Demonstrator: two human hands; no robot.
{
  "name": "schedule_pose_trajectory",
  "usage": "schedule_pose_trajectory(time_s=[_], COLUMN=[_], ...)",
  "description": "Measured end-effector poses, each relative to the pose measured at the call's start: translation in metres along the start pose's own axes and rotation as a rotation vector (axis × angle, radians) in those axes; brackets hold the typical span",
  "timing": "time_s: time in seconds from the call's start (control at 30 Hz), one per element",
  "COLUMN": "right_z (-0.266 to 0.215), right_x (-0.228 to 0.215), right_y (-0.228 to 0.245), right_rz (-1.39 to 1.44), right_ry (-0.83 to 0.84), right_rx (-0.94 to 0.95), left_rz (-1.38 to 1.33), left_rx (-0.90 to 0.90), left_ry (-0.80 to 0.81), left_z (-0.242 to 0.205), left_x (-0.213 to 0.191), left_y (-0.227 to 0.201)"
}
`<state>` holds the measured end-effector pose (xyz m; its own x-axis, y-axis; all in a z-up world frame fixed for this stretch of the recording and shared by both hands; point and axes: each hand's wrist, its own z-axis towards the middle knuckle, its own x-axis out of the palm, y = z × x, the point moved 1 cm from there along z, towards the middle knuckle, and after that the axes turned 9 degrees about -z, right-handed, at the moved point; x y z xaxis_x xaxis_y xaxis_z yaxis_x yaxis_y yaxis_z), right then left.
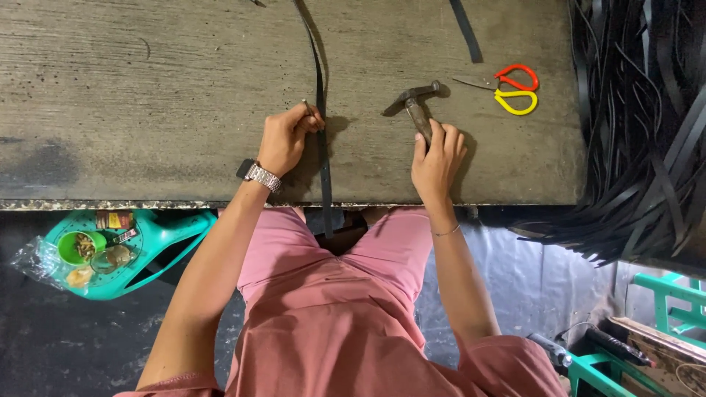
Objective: The person hammers nails into a black leather strap on a wooden workbench. They briefly move a stool to adjust their position, then continue hammering nails into the strap.
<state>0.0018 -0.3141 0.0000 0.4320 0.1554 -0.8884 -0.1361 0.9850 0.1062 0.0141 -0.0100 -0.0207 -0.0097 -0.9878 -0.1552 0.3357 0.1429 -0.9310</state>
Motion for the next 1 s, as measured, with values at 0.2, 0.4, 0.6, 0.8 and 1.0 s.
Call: schedule_pose_trajectory(time_s=[0.2, 0.4, 0.6, 0.8, 1.0], right_z=[-0.001, 0.000, 0.004, 0.032, 0.029], right_x=[-0.001, 0.000, 0.012, -0.073, -0.057], right_y=[0.001, 0.000, -0.016, 0.065, 0.085], right_rz=[-0.005, -0.029, 0.459, 0.696, 0.679], right_ry=[0.005, 0.028, 0.175, 0.299, 0.199], right_rx=[0.019, -0.012, 0.319, 0.075, -0.012], left_rz=[0.004, 0.076, 0.219, 0.357, 0.273], left_rx=[-0.011, 0.020, 0.103, 0.190, 0.150], left_ry=[0.038, 0.081, 0.097, 0.108, 0.074], left_z=[-0.003, -0.006, -0.005, -0.005, -0.005], left_x=[-0.001, -0.003, -0.003, -0.001, -0.003], left_y=[0.012, 0.010, -0.004, -0.006, 0.000])
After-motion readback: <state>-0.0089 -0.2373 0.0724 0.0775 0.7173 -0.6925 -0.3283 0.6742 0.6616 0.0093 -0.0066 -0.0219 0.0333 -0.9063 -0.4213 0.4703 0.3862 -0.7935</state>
